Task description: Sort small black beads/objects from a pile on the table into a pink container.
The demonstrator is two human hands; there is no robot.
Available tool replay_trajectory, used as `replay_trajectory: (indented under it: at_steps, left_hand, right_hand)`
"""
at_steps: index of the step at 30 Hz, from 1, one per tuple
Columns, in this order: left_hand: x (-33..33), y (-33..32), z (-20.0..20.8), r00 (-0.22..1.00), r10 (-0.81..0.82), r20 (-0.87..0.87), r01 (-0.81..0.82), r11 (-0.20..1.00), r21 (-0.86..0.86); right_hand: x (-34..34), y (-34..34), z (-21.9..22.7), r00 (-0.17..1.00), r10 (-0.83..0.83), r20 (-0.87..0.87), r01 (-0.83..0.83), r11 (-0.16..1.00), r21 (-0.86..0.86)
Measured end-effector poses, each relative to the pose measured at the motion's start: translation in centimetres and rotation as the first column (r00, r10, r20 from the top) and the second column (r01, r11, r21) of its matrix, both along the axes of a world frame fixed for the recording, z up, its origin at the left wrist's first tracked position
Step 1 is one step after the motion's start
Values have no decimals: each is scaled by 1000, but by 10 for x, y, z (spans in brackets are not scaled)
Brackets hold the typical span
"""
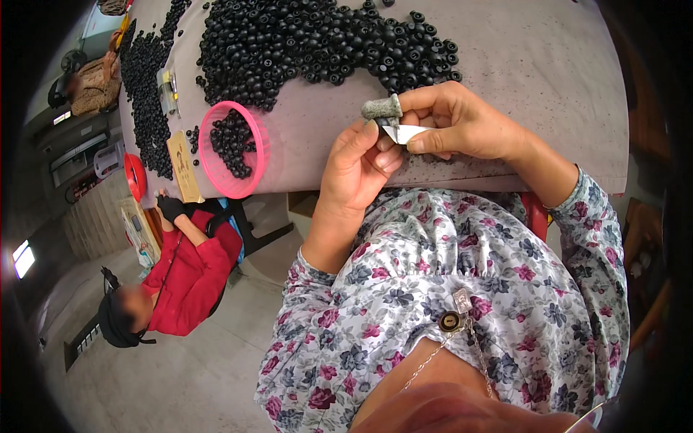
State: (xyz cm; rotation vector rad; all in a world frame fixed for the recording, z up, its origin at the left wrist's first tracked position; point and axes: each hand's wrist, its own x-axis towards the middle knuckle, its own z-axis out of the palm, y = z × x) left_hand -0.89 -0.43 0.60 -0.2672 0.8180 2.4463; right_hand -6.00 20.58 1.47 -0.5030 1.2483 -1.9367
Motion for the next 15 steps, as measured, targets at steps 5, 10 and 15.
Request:
replay_trajectory:
  at_steps: [5,10,15]
  left_hand:
    - [0,4,5,1000,9,20,-10,1000,5]
    - [3,3,3,1000,14,15,-15,999,30]
    - [5,4,0,999,8,41,-12,996,91]
  right_hand:
    - [0,0,-2,1000,7,11,-7,1000,-16]
    - [-1,0,-1,997,35,71,-32,998,-45]
    - [-2,1,-2,993,33,117,-26,998,-59]
